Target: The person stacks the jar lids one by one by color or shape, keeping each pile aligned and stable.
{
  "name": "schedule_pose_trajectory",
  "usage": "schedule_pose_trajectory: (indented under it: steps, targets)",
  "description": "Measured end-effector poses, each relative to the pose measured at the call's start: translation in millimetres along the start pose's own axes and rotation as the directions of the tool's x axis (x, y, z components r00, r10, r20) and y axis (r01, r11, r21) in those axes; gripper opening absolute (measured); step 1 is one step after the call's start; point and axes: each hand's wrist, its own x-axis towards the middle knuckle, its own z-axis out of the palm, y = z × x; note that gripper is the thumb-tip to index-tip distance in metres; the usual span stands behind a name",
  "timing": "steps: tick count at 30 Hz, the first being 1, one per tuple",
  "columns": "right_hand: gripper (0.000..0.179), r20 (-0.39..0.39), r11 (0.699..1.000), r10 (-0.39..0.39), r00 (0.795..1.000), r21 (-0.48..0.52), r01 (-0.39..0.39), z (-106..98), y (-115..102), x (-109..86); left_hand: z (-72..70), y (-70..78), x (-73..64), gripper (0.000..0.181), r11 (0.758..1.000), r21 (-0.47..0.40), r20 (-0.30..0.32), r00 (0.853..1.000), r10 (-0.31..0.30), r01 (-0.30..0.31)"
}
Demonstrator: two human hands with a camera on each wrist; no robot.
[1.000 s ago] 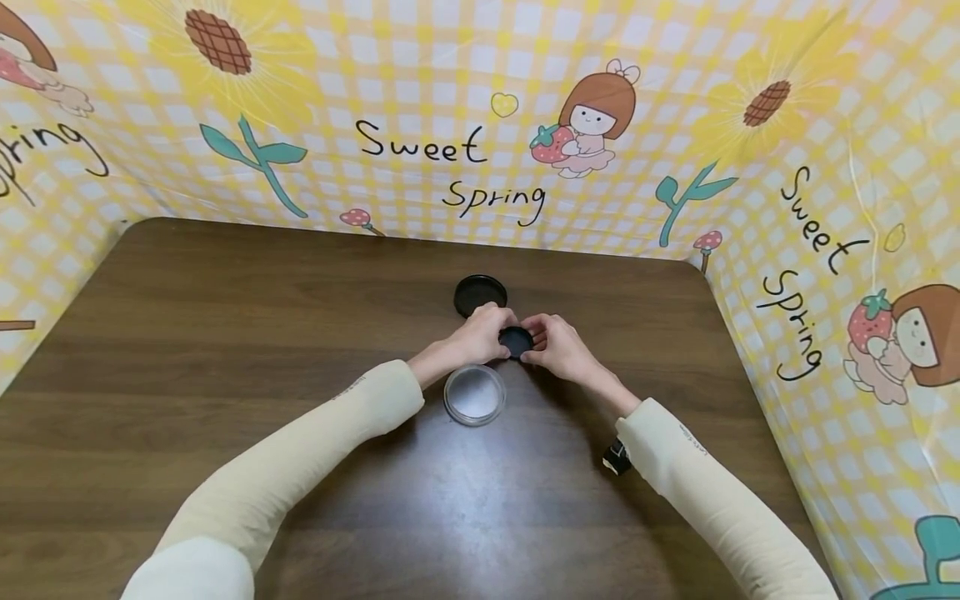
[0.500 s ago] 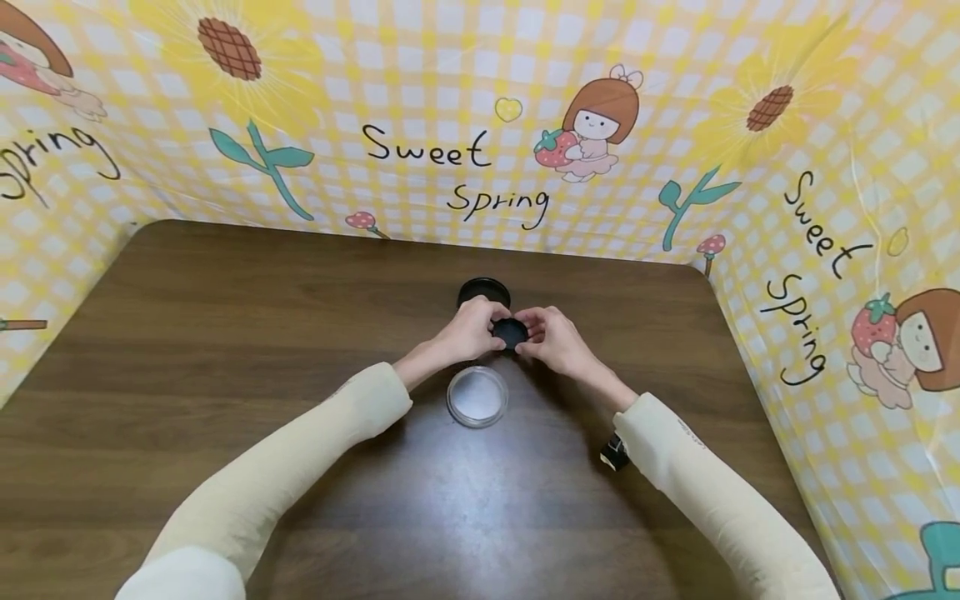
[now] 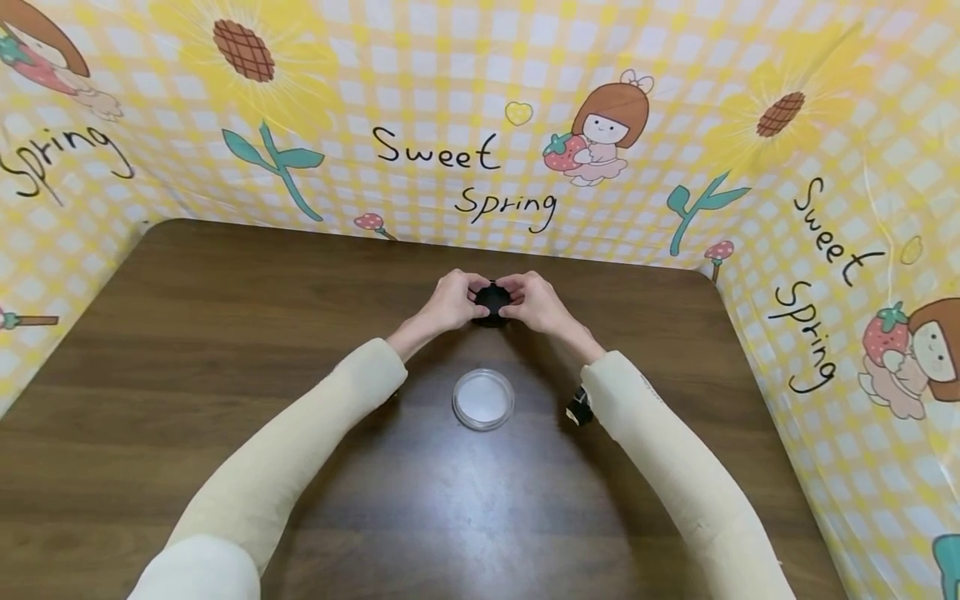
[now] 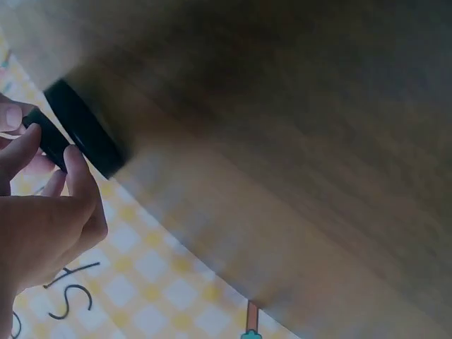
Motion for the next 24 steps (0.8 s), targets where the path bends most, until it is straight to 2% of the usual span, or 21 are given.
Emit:
schedule_pose_trajectory:
  steps: [7,19,24]
  targets:
    - [0.044,0.003,1.000,0.003,1.000,-0.004,-0.003,0.5,0.8,12.7,-3.5,-6.3,11.0,0.043,1.000,0.009,-0.008,1.000,0.025,-0.025]
    - [0.045,0.015,1.000,-0.006,1.000,-0.029,0.006,6.9,8.2,14.4,1.9,-5.5,11.8,0.042,0.998,0.059,0.012,1.000,0.023,-0.024]
    - [0.045,0.021,0.996,-0.024,0.999,-0.087,0.026,10.8,11.2,16.2,3.6,-5.4,12.8,0.041,0.994,0.111,0.019,1.000,0.019,-0.021]
